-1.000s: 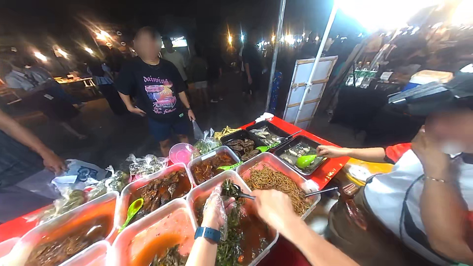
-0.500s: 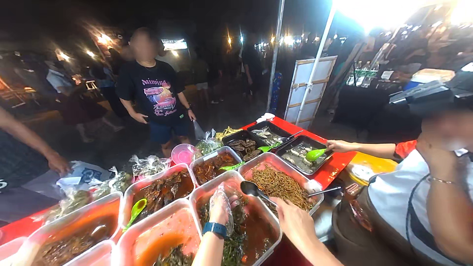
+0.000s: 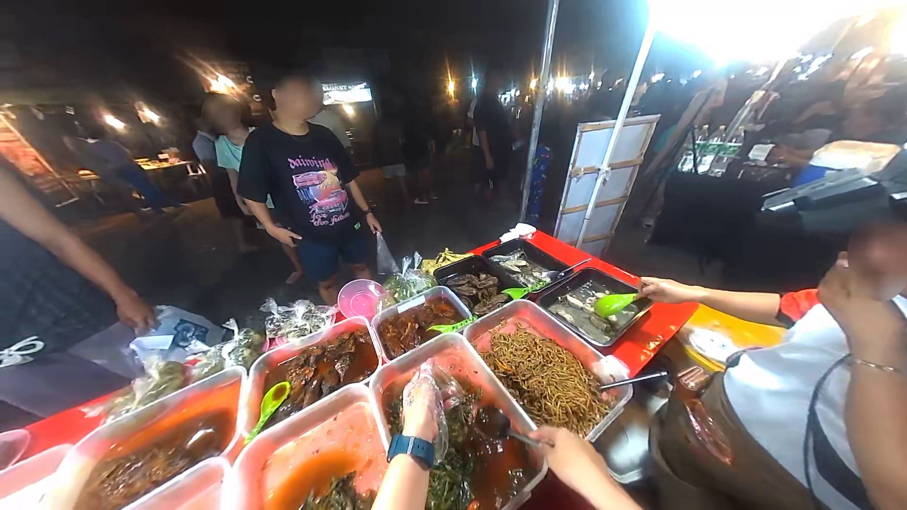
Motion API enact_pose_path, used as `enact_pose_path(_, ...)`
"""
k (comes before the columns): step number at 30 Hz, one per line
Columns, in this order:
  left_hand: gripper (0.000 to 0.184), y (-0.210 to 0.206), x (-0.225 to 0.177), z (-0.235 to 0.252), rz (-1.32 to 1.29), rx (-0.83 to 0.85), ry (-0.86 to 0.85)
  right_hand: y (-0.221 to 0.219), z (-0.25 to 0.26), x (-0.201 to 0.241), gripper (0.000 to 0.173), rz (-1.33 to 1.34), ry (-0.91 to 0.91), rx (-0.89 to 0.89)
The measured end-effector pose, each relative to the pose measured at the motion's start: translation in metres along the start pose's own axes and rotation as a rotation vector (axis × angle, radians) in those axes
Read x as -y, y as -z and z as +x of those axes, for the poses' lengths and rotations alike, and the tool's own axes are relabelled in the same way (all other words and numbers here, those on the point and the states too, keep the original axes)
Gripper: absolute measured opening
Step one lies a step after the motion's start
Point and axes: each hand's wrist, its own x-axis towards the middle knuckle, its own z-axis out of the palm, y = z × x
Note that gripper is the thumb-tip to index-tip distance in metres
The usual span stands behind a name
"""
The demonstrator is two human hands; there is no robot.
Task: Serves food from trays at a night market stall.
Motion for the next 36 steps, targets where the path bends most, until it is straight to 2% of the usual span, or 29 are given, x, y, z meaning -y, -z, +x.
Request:
enact_pose_path(6, 0.042, -0.008, 0.0, 0.0, 0.041, 0.019, 0.0, 0.086, -0.055, 0.082, 0.039, -0.176, 0.116, -0.167)
enact_pose_path(11, 0.042, -0.018, -0.004, 0.0, 0.074, 0.031, -0.009, 0.085, -0.084, 0.127, 0.042, -0.354, 0.17, -0.261)
enact_pose_path(16, 0.041, -0.017, -0.004, 0.004, 0.047, 0.026, -0.007, 0.065, -0.071, 0.106, 0.042, -0.335, 0.117, -0.338)
enact_pose_path(20, 0.041, -0.008, -0.004, 0.004, 0.106, 0.021, -0.043, 0.017, -0.034, 0.066, 0.036, -0.395, 0.028, -0.15)
enact_pose_path(24, 0.042, -0.007, -0.003, -0.003, 0.249, 0.097, -0.065, -0.018, -0.011, 0.036, 0.036, -0.36, -0.042, 0.027)
enact_pose_path(28, 0.04, 0.001, -0.008, -0.008, 0.35, 0.172, -0.06, 0.005, 0.001, 0.037, 0.035, -0.116, -0.011, -0.077)
enact_pose_path(32, 0.041, 0.003, -0.009, -0.003, 0.449, 0.176, -0.082, 0.037, 0.002, 0.062, 0.037, 0.1, 0.114, -0.044)
enact_pose_path(36, 0.042, 0.0, -0.008, 0.002, 0.426, 0.134, -0.118, 0.052, -0.021, 0.092, 0.036, 0.079, 0.168, -0.096)
